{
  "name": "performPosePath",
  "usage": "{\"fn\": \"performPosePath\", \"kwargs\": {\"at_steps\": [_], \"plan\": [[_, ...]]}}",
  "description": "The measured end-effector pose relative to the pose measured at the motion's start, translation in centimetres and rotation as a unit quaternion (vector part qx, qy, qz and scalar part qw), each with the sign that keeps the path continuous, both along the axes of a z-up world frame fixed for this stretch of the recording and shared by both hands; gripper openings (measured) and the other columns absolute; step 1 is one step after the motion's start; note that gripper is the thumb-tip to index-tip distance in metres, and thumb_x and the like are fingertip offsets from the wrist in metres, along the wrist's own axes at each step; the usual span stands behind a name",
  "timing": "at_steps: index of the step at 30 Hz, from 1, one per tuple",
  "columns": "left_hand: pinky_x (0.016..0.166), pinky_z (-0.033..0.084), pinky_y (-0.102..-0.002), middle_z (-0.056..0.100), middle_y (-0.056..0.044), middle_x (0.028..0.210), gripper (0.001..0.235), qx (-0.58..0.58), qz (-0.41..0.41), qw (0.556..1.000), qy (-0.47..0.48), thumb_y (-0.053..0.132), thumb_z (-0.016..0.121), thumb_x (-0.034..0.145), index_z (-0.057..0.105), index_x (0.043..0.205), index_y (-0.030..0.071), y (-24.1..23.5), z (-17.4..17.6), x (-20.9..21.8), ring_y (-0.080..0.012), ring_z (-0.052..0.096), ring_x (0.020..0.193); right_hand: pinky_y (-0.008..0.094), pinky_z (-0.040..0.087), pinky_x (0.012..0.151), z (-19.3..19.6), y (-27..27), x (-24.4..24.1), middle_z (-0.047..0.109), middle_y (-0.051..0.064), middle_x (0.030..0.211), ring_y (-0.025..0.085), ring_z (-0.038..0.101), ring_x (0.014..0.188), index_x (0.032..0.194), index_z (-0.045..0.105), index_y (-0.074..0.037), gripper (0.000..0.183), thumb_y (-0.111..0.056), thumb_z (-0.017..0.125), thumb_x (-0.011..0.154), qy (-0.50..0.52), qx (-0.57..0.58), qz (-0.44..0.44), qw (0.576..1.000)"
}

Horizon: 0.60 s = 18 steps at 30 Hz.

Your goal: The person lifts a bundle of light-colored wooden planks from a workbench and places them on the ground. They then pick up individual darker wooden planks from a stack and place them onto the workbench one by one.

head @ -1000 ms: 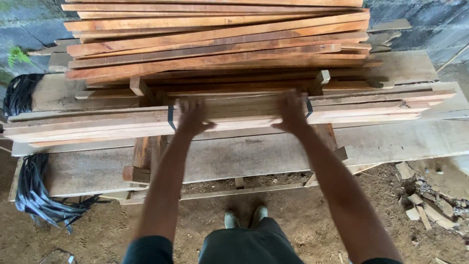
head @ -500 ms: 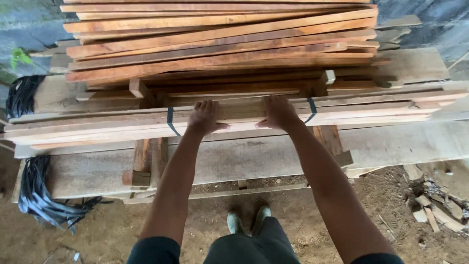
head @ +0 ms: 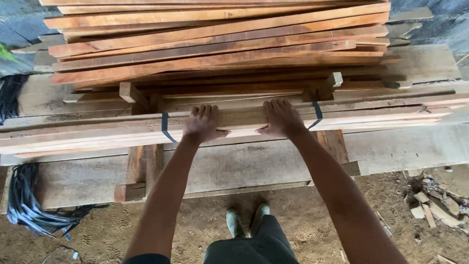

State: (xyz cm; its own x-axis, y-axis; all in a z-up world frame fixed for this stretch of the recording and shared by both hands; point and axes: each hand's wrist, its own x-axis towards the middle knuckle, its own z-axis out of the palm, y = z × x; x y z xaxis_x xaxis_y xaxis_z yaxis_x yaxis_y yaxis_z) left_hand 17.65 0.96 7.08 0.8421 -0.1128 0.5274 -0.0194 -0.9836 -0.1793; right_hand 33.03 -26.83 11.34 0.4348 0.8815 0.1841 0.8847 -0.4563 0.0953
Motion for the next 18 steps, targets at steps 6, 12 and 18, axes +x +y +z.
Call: {"fn": "performPosePath", "kwargs": {"at_steps": [6, 12, 18], "plan": [[0.07, 0.051, -0.039, 0.057, -0.003, 0.083, 0.091, 0.024, -0.023, 0.998, -0.055, 0.084, 0.077, 0.041, 0.06, 0.096, 0.014, 0.8, -1.2, 0.8, -0.023, 0.064, 0.079, 0.045, 0.052, 0.088, 0.0, 0.1, -0.1, 0.067, 0.014, 0.098, 0.034, 0.071, 0.098, 0.116, 0.06, -0.007, 0.081, -0.061, 0.085, 0.061, 0.014, 0.019, 0.001, 1.0], [0.074, 0.054, -0.041, 0.061, -0.004, 0.088, 0.088, 0.004, -0.008, 1.0, -0.027, 0.076, 0.087, 0.043, 0.062, 0.1, 0.013, -0.2, -0.4, -0.6, -0.024, 0.067, 0.084, 0.044, 0.054, 0.085, -1.3, -0.6, -0.5, 0.066, 0.012, 0.095, 0.031, 0.07, 0.093, 0.114, 0.061, -0.008, 0.086, -0.067, 0.088, 0.057, -0.049, 0.066, 0.018, 0.996], [0.076, 0.056, -0.041, 0.064, -0.004, 0.091, 0.089, -0.016, 0.005, 1.0, -0.011, 0.075, 0.087, 0.042, 0.061, 0.101, 0.014, -1.0, 1.5, -1.0, -0.0246, 0.071, 0.087, 0.043, 0.054, 0.083, -1.0, -0.5, -0.6, 0.066, 0.011, 0.095, 0.03, 0.072, 0.093, 0.111, 0.062, -0.01, 0.087, -0.07, 0.086, 0.052, -0.078, 0.089, 0.018, 0.993]]}}
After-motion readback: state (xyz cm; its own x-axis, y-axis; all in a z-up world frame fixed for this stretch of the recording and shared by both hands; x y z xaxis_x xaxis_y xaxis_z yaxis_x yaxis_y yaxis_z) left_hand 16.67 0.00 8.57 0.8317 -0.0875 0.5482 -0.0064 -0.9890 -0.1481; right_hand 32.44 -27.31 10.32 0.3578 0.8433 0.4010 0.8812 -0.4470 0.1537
